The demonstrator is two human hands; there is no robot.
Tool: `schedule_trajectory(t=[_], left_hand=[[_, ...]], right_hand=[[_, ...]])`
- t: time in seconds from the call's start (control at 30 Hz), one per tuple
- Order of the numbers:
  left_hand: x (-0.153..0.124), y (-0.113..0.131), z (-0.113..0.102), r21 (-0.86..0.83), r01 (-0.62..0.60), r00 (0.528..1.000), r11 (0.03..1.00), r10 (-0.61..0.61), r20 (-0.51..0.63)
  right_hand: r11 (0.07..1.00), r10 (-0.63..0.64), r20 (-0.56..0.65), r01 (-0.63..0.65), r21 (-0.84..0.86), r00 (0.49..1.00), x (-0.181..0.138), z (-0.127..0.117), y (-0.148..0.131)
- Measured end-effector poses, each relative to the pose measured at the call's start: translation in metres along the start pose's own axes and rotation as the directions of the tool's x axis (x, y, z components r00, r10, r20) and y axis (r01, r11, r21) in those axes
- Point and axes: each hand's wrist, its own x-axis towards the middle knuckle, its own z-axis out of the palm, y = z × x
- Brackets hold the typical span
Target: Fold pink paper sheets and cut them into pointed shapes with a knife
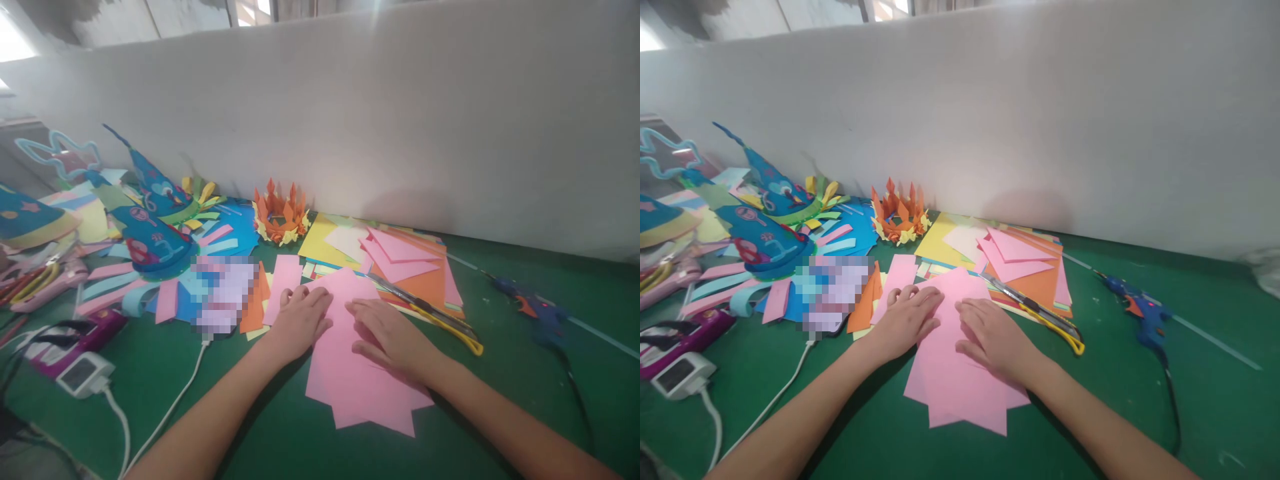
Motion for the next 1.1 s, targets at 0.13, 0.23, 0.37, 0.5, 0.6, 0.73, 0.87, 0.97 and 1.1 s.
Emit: schedule_trajectory(t=[0.13, 0.23, 0.37, 0.5, 0.6, 0.73, 0.87, 0.97, 1.1], left_hand=[[0.004, 0.004, 0.002, -0.020, 0.018, 0.998, 1.000, -0.019, -0.068], [0.007, 0.007, 0.007, -0.020, 0.029, 0.992, 0.999, -0.031, -0.125], [0.012, 0.008, 0.014, -0.028, 0.038, 0.978, 0.999, -0.042, -0.204], [0.012, 0.006, 0.016, -0.124, -0.146, 0.978, 0.981, 0.125, -0.168], [0.012, 0.005, 0.014, -0.203, -0.286, 0.958, 0.936, 0.274, -0.090], [0.012, 0.006, 0.012, -0.235, -0.223, 0.974, 0.946, 0.208, -0.088], [0.013, 0.008, 0.013, -0.210, -0.169, 0.983, 0.963, 0.149, -0.108], [0.014, 0.007, 0.012, -0.185, -0.144, 0.983, 0.972, 0.119, -0.140], [0.014, 0.002, 0.010, -0.091, -0.106, 0.973, 0.990, 0.085, -0.216]], right_hand=[[0.997, -0.023, -0.065, 0.028, 0.077, 0.998, -0.009, -0.008, -0.001], [0.992, -0.036, -0.081, 0.045, 0.114, 0.996, -0.009, -0.015, -0.001], [0.989, -0.055, -0.120, 0.071, 0.131, 0.991, -0.009, -0.018, 0.003], [0.980, -0.065, -0.091, 0.081, 0.183, 0.994, -0.012, -0.017, 0.009], [0.972, -0.084, -0.051, 0.093, 0.215, 0.995, -0.015, -0.017, 0.012], [0.966, -0.111, -0.040, 0.117, 0.230, 0.993, -0.014, -0.018, 0.013], [0.960, -0.146, -0.052, 0.154, 0.233, 0.988, -0.013, -0.019, 0.013], [0.954, -0.168, -0.069, 0.180, 0.241, 0.983, -0.013, -0.018, 0.013], [0.950, -0.154, -0.091, 0.173, 0.261, 0.984, -0.012, -0.015, 0.013]])
